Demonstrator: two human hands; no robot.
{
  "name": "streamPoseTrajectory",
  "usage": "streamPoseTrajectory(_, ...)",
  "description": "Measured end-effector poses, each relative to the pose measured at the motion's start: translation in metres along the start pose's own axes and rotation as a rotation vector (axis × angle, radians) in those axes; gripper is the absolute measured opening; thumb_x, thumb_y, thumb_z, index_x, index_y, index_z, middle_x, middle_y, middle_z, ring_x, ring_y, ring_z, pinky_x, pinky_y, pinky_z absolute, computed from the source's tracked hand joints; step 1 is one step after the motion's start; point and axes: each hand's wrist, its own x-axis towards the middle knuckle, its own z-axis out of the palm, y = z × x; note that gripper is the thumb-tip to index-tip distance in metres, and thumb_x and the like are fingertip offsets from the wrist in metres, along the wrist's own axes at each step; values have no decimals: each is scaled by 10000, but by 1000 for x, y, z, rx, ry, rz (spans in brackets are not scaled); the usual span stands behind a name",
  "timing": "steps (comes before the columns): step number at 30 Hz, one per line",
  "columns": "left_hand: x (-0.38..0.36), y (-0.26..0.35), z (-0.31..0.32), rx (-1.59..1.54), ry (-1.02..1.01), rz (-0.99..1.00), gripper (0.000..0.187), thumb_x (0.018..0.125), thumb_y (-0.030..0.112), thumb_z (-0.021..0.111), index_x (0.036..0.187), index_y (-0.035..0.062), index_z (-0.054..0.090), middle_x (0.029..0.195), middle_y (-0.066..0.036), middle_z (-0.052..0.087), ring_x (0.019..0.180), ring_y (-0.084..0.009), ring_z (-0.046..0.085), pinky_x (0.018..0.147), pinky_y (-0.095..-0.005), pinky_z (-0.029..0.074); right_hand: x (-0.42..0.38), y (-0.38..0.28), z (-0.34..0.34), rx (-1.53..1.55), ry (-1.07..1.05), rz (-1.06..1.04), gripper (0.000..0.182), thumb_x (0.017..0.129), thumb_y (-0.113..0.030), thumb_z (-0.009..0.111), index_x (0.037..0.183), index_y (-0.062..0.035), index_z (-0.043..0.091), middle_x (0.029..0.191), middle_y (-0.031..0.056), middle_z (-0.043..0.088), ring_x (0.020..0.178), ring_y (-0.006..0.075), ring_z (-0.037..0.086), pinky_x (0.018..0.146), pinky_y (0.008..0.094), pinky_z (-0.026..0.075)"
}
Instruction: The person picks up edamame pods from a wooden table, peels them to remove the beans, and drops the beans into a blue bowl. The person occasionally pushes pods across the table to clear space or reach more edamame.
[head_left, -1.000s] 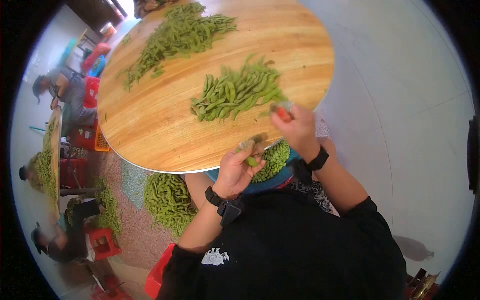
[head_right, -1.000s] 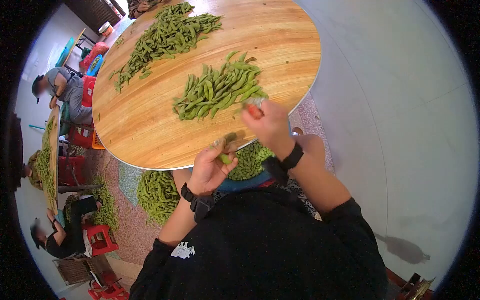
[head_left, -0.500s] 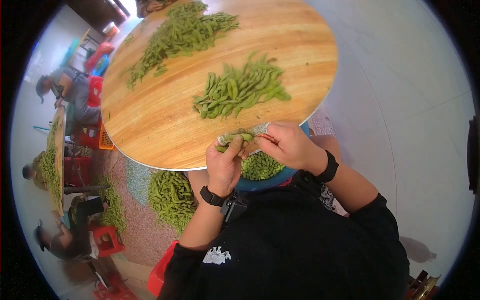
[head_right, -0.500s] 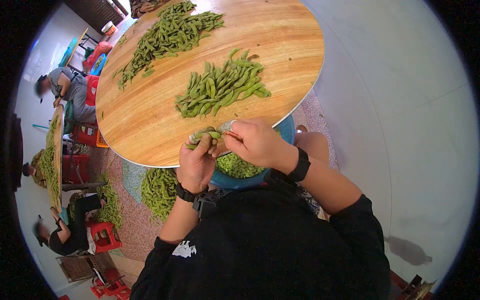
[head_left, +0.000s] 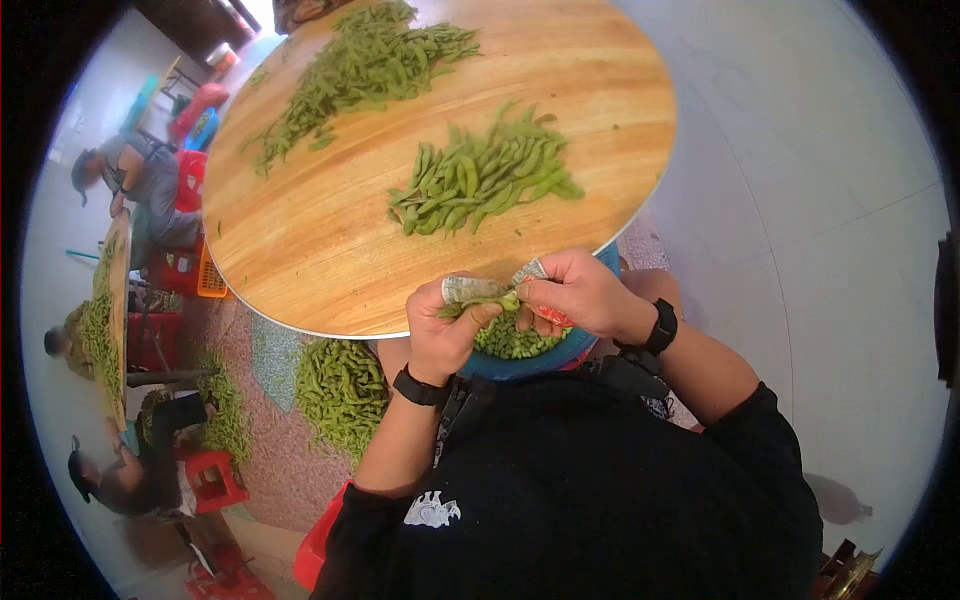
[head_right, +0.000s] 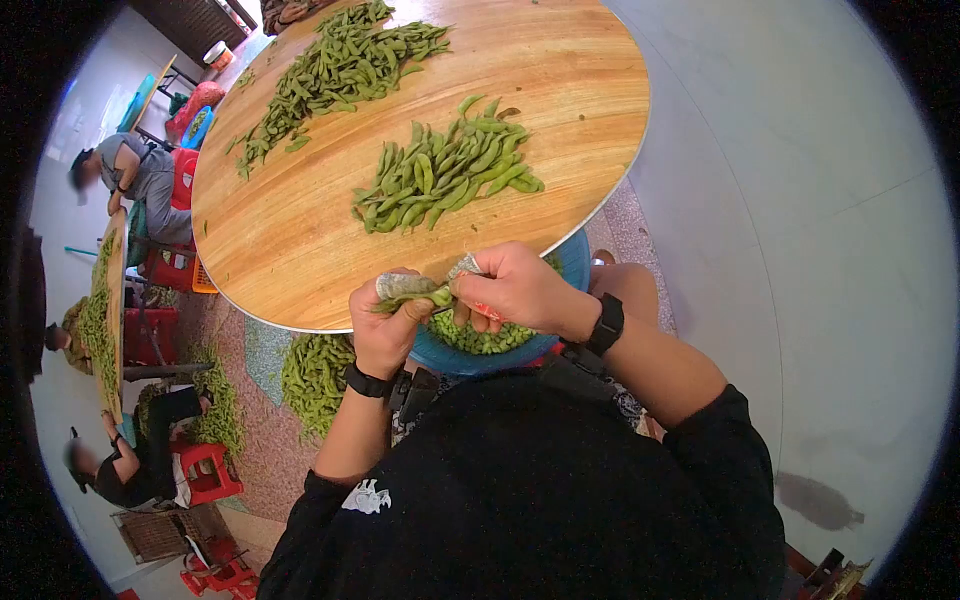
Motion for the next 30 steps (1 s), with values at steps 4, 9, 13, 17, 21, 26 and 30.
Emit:
streamPoseTrajectory(4,0,0,6,-170,67,-164,127,824,11,694,936,-42,668,821,-61,670,636,-82,561,559,-207,438,0,13,1,-213,64,-104,218,875,-154,603,737,15,598,630,48,621,528,98,574,470,268,456)
streamPoseTrajectory(9,1,6,14,-21,170,-223,115,828,-11,668,939,-40,668,779,-37,659,613,-70,545,551,-205,429,-1,14,5,-1075,403,-772,187,847,-160,616,733,-11,615,607,57,605,519,133,579,469,278,459)
streamPoseTrajectory(13,1,6,10,30,126,-172,97,846,-9,626,930,-33,668,701,-8,618,538,-61,497,486,-205,384,7,5,0,-248,199,-95,203,805,-155,656,698,-2,575,585,115,571,503,242,566,470,343,443)
streamPoseTrajectory(17,0,1,9,-138,192,-316,70,855,2,612,900,-37,649,740,-46,638,562,-85,520,497,-226,384,7,9,4,-465,258,-253,275,776,-168,709,674,6,522,602,147,542,514,245,550,467,363,410)
streamPoseTrajectory(21,-3,-6,11,-123,283,-316,78,866,15,597,906,-34,643,717,-44,621,545,-89,506,486,-228,368,7,18,14,-879,487,-747,311,747,-165,746,661,-3,495,593,135,514,510,245,548,470,342,399)
streamPoseTrajectory(26,-6,-3,9,-148,228,-294,54,858,23,625,885,-14,651,689,-5,591,528,-64,478,471,-215,372,13,27,12,-883,508,-691,307,701,-166,759,663,-14,494,598,157,501,538,328,529,491,376,410)
streamPoseTrajectory(30,-31,18,-23,191,448,-234,118,873,54,591,943,-13,657,731,-21,624,543,-77,502,489,-215,377,8,44,-9,-1002,375,-650,281,684,-167,752,677,-23,511,620,159,512,566,354,540,506,407,420)
